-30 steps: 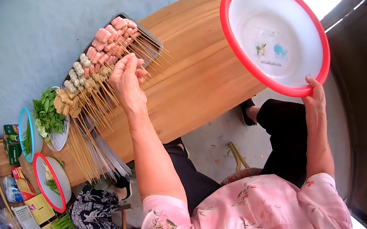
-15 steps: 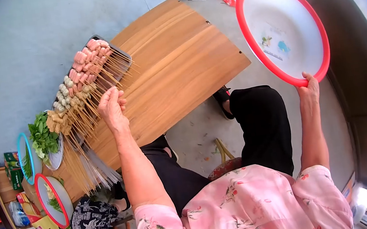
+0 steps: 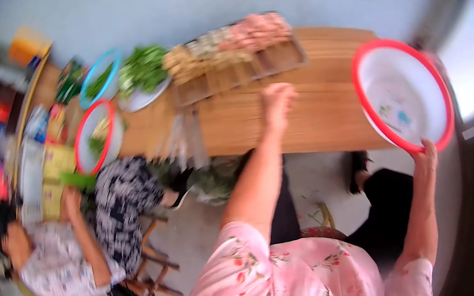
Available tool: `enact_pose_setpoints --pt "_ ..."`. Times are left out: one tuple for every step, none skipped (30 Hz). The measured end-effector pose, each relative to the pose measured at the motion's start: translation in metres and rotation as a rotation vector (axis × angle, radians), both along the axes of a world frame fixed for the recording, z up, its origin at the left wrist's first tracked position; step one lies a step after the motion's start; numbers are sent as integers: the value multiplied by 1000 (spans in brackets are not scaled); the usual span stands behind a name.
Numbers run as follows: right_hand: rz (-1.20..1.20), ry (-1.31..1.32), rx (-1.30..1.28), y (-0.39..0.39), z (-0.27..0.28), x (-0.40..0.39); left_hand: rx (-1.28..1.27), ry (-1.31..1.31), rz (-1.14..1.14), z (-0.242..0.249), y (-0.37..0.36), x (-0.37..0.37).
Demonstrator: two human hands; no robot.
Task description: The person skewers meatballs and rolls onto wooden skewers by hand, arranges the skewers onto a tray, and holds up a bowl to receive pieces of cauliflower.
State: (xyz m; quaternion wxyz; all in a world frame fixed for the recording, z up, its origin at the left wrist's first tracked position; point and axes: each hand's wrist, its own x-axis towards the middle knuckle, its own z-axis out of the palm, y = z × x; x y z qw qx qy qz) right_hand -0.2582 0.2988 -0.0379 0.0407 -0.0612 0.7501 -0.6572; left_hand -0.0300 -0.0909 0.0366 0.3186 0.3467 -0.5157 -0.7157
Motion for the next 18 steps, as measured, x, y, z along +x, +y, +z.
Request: enact_pose_setpoints --pt "25 -111 -129 -7 -11 -12 38 -5 5 0 3 3" --pt "72 -40 -3 -18 -16 -17 60 96 7 -5 7 7" --pt "108 40 124 -24 -18 -20 35 97 -21 -4 11 11" --pt "122 261 438 -24 -26 -29 52 116 -33 -5 16 14" --pt "114 504 740 -32 -28 -36 69 141 -58 -4 21 18" --pt "156 518 724 -48 -20 -37 85 148 -71 -4 25 21" --pt "236 364 697 -60 -3 -34 106 157 -90 -3 29 24" --pt "312 208 682 -69 6 -32 112 161 -55 2 33 29" --pt "345 217 693 -75 -1 -46 157 179 -108 7 37 35" --pt "137 -299 186 -79 -15 -73 200 197 -162 12 40 43" --pt "-95 -798 -329 -81 -30 -101 209 199 -132 18 42 53" --pt "48 -758 -282 -69 -35 -119 287 316 -197 26 44 66" --pt "-131 -694 -209 -81 -8 -95 362 430 -263 29 45 79" --pt "-5 -683 -197 -68 -14 -115 363 506 -291 32 45 96" --pt "118 -670 -183 -46 -17 -131 354 540 -284 33 45 117" --pt "231 -529 -64 -36 -12 -131 375 582 -228 27 44 137" --pt "342 -389 54 -34 5 -115 400 622 -172 18 43 160" --pt "250 -482 -37 -29 23 -97 412 583 -81 8 41 186"
